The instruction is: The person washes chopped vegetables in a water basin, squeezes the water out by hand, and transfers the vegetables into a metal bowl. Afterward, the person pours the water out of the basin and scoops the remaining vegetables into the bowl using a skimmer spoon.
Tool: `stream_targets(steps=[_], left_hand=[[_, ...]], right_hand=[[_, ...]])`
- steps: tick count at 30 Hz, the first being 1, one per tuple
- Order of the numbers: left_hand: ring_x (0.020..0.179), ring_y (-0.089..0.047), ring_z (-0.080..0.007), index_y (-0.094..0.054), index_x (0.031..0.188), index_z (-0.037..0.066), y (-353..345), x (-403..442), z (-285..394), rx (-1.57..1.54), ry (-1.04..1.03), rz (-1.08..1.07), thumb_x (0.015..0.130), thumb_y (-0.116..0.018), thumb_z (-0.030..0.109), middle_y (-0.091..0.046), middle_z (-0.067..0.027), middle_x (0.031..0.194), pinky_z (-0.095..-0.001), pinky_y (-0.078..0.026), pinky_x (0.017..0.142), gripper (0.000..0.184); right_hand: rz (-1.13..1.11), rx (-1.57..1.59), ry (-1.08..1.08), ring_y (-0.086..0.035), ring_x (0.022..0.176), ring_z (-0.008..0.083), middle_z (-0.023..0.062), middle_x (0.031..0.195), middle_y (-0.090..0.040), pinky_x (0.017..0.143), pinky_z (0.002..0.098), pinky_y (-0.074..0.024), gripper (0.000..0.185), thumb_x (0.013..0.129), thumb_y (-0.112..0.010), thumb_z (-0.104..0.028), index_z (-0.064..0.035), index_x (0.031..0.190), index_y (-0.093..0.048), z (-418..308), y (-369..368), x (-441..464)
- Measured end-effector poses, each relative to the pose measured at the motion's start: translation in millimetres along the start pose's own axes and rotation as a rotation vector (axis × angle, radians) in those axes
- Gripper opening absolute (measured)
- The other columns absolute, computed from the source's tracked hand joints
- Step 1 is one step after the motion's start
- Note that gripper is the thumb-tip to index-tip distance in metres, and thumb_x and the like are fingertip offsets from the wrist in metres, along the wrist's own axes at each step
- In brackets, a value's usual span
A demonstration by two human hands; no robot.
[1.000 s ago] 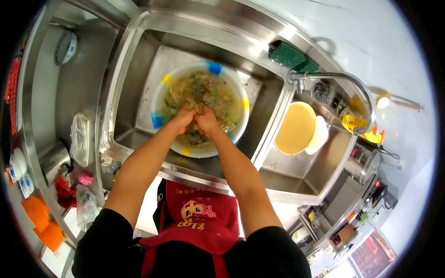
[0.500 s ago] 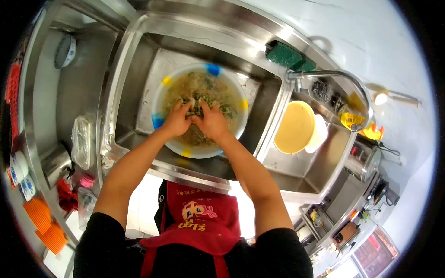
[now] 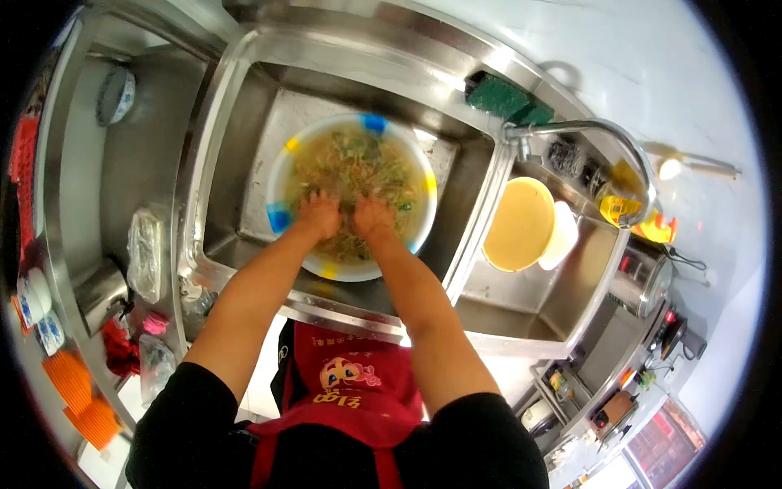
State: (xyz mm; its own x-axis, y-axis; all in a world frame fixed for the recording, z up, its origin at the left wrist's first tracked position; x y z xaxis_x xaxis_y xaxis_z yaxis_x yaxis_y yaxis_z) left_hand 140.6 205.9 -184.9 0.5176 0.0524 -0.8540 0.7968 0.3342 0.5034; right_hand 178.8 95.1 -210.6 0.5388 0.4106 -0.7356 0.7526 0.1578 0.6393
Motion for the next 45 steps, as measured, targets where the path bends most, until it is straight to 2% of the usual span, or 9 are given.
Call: stream_targets(steps=[14, 19, 22, 25, 27, 33, 35, 39, 45], left_hand=[[0.127, -0.041, -0.0435, -0.052, 0.105, -0.008, 91.5, -189.3, 32.7, -0.498, -0.594, 0.757, 0.08, -0.06, 0.009, -0.035, -0.0261, 0.145, -0.0471, -0.036, 0.105, 0.032], [0.12, -0.048, -0.0407, -0.053, 0.112, -0.005, -10.2, -60.7, -14.9, -0.217, -0.082, 0.257, 0.082, -0.063, 0.014, -0.043, -0.023, 0.14, -0.0451, -0.043, 0.099, 0.036], [0.112, -0.054, -0.0384, -0.06, 0.102, -0.002, 27.6, -113.1, 4.1, -0.265, -0.302, 0.851, 0.084, -0.064, 0.017, -0.053, -0.0206, 0.132, -0.0433, -0.045, 0.097, 0.026], [0.109, -0.056, -0.0392, -0.065, 0.087, -0.003, 31.2, -113.6, 9.1, -0.576, -0.246, 0.498, 0.084, -0.063, 0.015, -0.06, -0.0205, 0.122, -0.0457, -0.046, 0.091, 0.018], [0.097, -0.06, -0.0374, -0.06, 0.07, -0.001, 39.6, -138.0, 15.1, -0.558, -0.364, 0.866, 0.083, -0.066, 0.013, -0.067, -0.0191, 0.103, -0.0443, -0.048, 0.082, 0.02], [0.087, -0.059, -0.0389, -0.054, 0.073, -0.001, 65.8, -155.0, 8.1, -0.756, -0.179, 0.555, 0.079, -0.067, 0.011, -0.064, -0.0196, 0.087, -0.045, -0.048, 0.074, 0.018], [0.102, -0.057, -0.0403, -0.06, 0.089, 0.0, 38.2, -116.8, -3.7, -0.519, -0.102, 0.238, 0.075, -0.068, 0.01, -0.061, -0.0212, 0.11, -0.0439, -0.047, 0.086, 0.019], [0.119, -0.048, -0.0407, -0.053, 0.125, 0.004, 41.0, -147.3, 2.1, -0.203, -0.415, 0.747, 0.072, -0.069, 0.01, -0.049, -0.0255, 0.128, -0.043, -0.04, 0.102, 0.056], [0.139, -0.03, -0.0395, -0.02, 0.151, 0.015, 47.1, -144.5, -3.0, -0.568, -0.474, 0.232, 0.071, -0.072, 0.016, -0.022, -0.0301, 0.15, -0.0412, -0.034, 0.108, 0.096]], right_hand=[[0.721, 0.577, 0.566, -0.054, 0.114, 0.0427, 0.0274, 0.131, -0.05, 0.092, 0.0439, -0.0492, 0.051, 0.084, -0.061, -0.014, 0.0035, 0.13, -0.049, -54.9, 150.2, -197.0], [0.61, 0.351, 0.336, -0.058, 0.106, 0.0425, 0.0286, 0.122, -0.055, 0.087, 0.0448, -0.0502, 0.047, 0.084, -0.062, -0.012, 0.0036, 0.127, -0.051, -1.2, 49.9, -108.4], [0.725, 0.364, 0.32, -0.061, 0.094, 0.0422, 0.0278, 0.11, -0.06, 0.078, 0.0474, -0.0515, 0.038, 0.085, -0.062, -0.013, 0.0031, 0.118, -0.056, -9.6, 83.2, -114.9], [0.79, 0.458, 0.31, -0.063, 0.075, 0.039, 0.0205, 0.092, -0.064, 0.064, 0.0459, -0.0513, 0.021, 0.084, -0.066, -0.015, -0.0018, 0.1, -0.063, -21.7, 96.4, -143.3], [0.789, 0.762, 0.187, -0.06, 0.066, 0.0347, 0.0156, 0.08, -0.062, 0.058, 0.0396, -0.0491, 0.015, 0.08, -0.071, -0.012, -0.0042, 0.085, -0.059, -23.0, 99.8, -171.7], [0.838, 0.651, 0.279, -0.057, 0.064, 0.0311, 0.0136, 0.072, -0.056, 0.056, 0.0401, -0.0445, 0.017, 0.072, -0.068, -0.001, -0.0046, 0.076, -0.051, 0.6, 88.3, -151.9], [0.713, 0.542, 0.249, -0.058, 0.066, 0.0305, 0.013, 0.073, -0.056, 0.057, 0.0414, -0.0443, 0.015, 0.072, -0.066, 0.0, -0.0037, 0.078, -0.053, 10.2, 66.2, -131.4], [1.053, 0.56, 0.338, -0.057, 0.071, 0.0345, 0.0155, 0.082, -0.057, 0.062, 0.0442, -0.0442, 0.019, 0.07, -0.066, 0.0, -0.0052, 0.083, -0.053, -23.0, 99.7, -194.9], [0.98, 0.69, 0.171, -0.059, 0.077, 0.0404, 0.0191, 0.086, -0.06, 0.068, 0.045, -0.0482, 0.03, 0.068, -0.064, 0.0, -0.0046, 0.097, -0.059, -50.7, 102.5, -230.0]])
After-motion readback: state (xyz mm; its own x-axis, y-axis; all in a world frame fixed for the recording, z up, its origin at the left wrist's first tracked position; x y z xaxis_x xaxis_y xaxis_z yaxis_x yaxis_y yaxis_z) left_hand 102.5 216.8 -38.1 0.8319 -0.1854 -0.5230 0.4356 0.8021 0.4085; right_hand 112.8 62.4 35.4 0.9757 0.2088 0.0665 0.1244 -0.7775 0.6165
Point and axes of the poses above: each hand's wrist, its own x-axis towards the middle knuckle, its own y-axis out of the back of the hand, z = x × y, the point moved 5 cm from there along x, towards the middle knuckle
